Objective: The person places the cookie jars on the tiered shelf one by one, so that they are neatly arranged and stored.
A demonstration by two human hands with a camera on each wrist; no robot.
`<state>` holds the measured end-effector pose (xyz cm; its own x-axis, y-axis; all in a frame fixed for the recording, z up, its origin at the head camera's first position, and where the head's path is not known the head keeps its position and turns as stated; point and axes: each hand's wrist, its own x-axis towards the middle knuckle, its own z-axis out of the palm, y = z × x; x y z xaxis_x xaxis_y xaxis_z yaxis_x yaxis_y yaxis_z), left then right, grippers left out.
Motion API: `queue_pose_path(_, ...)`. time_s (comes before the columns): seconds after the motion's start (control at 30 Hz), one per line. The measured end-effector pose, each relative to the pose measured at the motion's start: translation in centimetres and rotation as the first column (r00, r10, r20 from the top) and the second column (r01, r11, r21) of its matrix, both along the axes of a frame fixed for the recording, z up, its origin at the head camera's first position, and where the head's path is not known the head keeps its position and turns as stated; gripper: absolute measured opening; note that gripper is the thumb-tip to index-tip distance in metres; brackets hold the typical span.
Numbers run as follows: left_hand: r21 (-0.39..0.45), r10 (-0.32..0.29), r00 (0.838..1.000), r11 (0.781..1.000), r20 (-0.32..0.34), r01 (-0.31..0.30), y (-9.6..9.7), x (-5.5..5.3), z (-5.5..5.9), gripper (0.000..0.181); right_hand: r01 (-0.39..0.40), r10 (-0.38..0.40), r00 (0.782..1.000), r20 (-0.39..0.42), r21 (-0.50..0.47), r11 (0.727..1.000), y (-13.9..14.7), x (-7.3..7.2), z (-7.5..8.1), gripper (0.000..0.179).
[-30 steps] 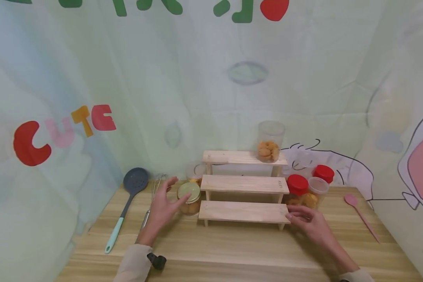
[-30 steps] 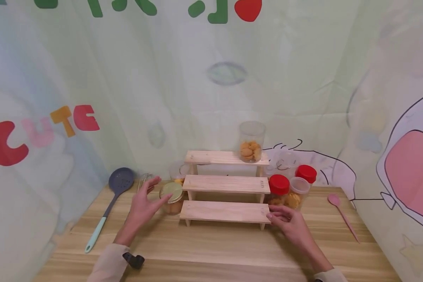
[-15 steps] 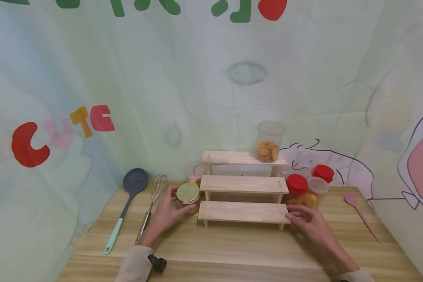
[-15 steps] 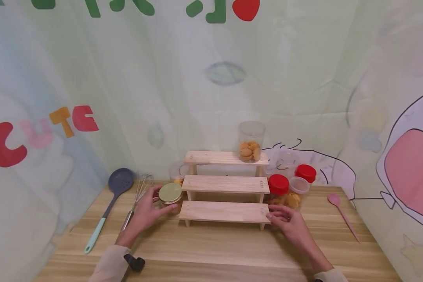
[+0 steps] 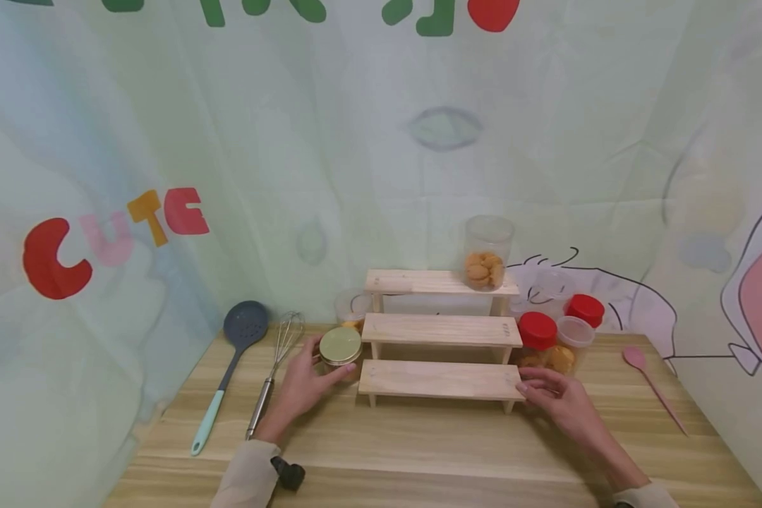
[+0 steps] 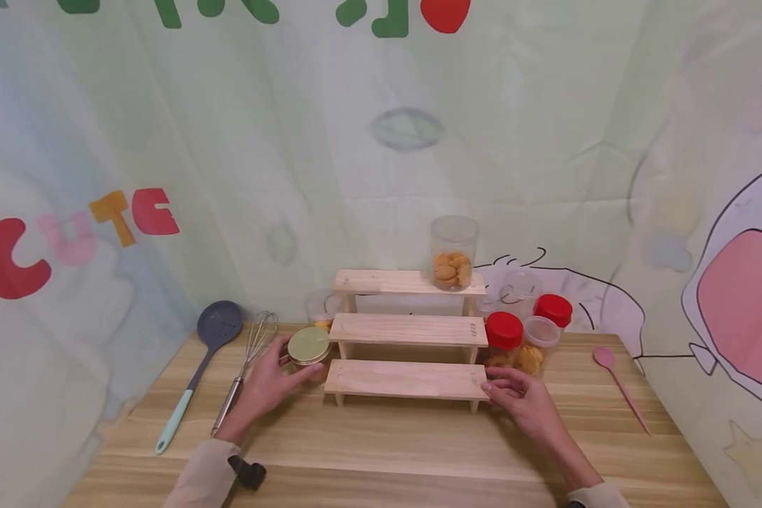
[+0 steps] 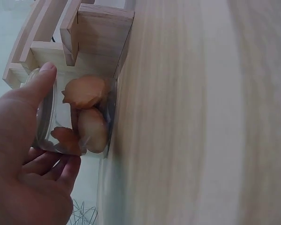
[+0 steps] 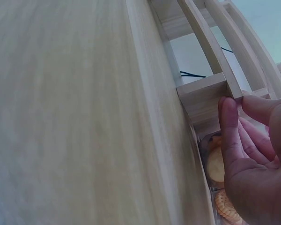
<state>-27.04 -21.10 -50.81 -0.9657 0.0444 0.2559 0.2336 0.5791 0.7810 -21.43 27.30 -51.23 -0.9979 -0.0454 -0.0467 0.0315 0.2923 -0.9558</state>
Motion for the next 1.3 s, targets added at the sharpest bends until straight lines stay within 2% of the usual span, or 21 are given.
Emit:
queue_pose_path(0.2, -0.006, 0.022, 1.000, 1.000, -0.020, -0.022, 0.0, -0.2, 0.2, 0.091, 0.002, -0.001, 1.000, -0.021, 0.022, 1.000, 0.0, -0.1, 0.4, 0.055)
queue_pose_path(0.33, -0.010, 0.047, 0.998, 0.999, -0.032, -0.047, 0.0, -0.1, 0.6, 0.092, -0.003, 0.004, 1.000, -0.031, 0.015, 1.000, 0.1, -0.1, 0.4, 0.055)
queue_pose_path(0.57, 0.046, 0.106, 0.994, 0.993, 0.006, -0.106, -0.3, 0.3, 1.9, 0.097, -0.005, 0.004, 0.999, -0.035, -0.004, 1.000, 0.0, -0.1, 0.4, 0.055)
queue_pose_path(0.63, 0.071, 0.120, 0.993, 0.990, -0.006, -0.119, -0.6, 0.3, 2.4, 0.098, -0.005, 0.004, 1.000, -0.031, -0.009, 1.000, 0.0, -0.1, 0.4, 0.055)
queue_pose_path(0.73, 0.115, 0.141, 0.988, 0.984, -0.061, -0.133, -1.0, 0.3, 3.2, 0.094, -0.008, 0.008, 1.000, -0.024, -0.017, 1.000, 0.0, -0.2, 0.3, 0.055)
queue_pose_path(0.9, 0.180, 0.173, 0.970, 0.974, -0.173, -0.141, -0.7, 0.3, 4.7, 0.088, -0.005, 0.005, 1.000, -0.009, -0.008, 1.000, -0.1, -0.3, 0.2, 0.056)
queue_pose_path(1.1, 0.276, 0.199, 0.939, 0.953, -0.279, -0.120, 1.4, 0.0, 6.3, 0.085, 0.006, -0.006, 1.000, -0.001, -0.009, 1.000, 0.0, -0.2, 0.1, 0.055)
queue_pose_path(1.3, 0.337, 0.227, 0.913, 0.935, -0.340, -0.107, 4.2, -0.5, 8.2, 0.086, -0.009, 0.008, 1.000, -0.016, -0.024, 1.000, 0.0, -0.1, -0.1, 0.054)
